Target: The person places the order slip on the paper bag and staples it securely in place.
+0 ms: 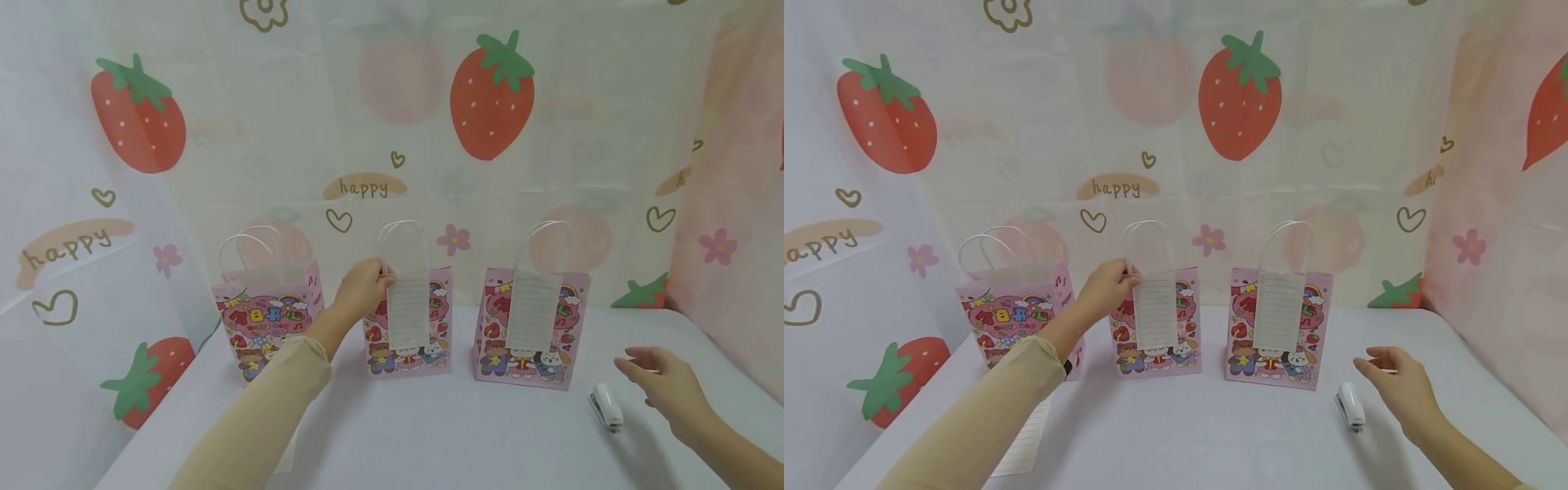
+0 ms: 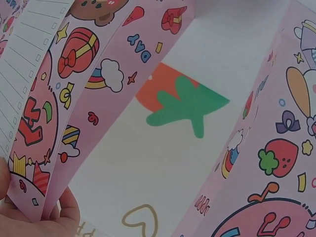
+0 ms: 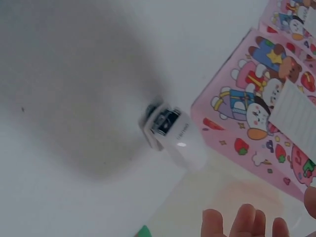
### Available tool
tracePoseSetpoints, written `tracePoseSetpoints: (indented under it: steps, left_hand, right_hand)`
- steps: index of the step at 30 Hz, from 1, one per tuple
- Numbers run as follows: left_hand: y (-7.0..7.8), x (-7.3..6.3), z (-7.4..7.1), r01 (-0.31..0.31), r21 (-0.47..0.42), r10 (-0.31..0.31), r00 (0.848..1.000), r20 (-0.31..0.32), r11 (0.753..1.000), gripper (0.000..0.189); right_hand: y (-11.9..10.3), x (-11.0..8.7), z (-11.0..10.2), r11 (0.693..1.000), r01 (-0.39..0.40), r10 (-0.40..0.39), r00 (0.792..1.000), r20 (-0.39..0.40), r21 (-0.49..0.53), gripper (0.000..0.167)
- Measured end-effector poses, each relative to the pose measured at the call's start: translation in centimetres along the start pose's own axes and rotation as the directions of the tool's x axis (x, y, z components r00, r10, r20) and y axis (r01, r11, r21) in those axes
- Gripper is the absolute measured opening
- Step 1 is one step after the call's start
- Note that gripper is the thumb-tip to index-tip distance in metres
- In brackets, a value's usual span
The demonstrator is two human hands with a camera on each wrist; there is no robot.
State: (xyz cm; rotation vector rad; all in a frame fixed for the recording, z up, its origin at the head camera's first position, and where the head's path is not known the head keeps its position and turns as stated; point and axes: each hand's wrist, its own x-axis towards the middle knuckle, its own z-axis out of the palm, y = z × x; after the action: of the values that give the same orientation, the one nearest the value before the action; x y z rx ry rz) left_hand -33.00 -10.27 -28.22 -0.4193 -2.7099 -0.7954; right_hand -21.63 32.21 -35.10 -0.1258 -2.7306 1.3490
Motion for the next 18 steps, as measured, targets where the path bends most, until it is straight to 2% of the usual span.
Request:
tracePoseSetpoints:
  steps: [8, 18]
  left_hand:
    - [0.3, 0.0, 0.0, -0.009, 0.000, 0.009, 1.000, -0.006, 1.000, 0.015]
    - [0.1, -0.1, -0.1, -0.012, 0.004, 0.012, 1.000, -0.014, 1.000, 0.015]
  right_hand:
    - [1.5, 0.2, 0.6, 0.993, -0.117, 0.114, 0.990, 0.085, 0.030, 0.069]
    - [3.5, 0.8, 1.6, 0.967, -0.251, 0.234, 0.940, 0.250, 0.037, 0.083]
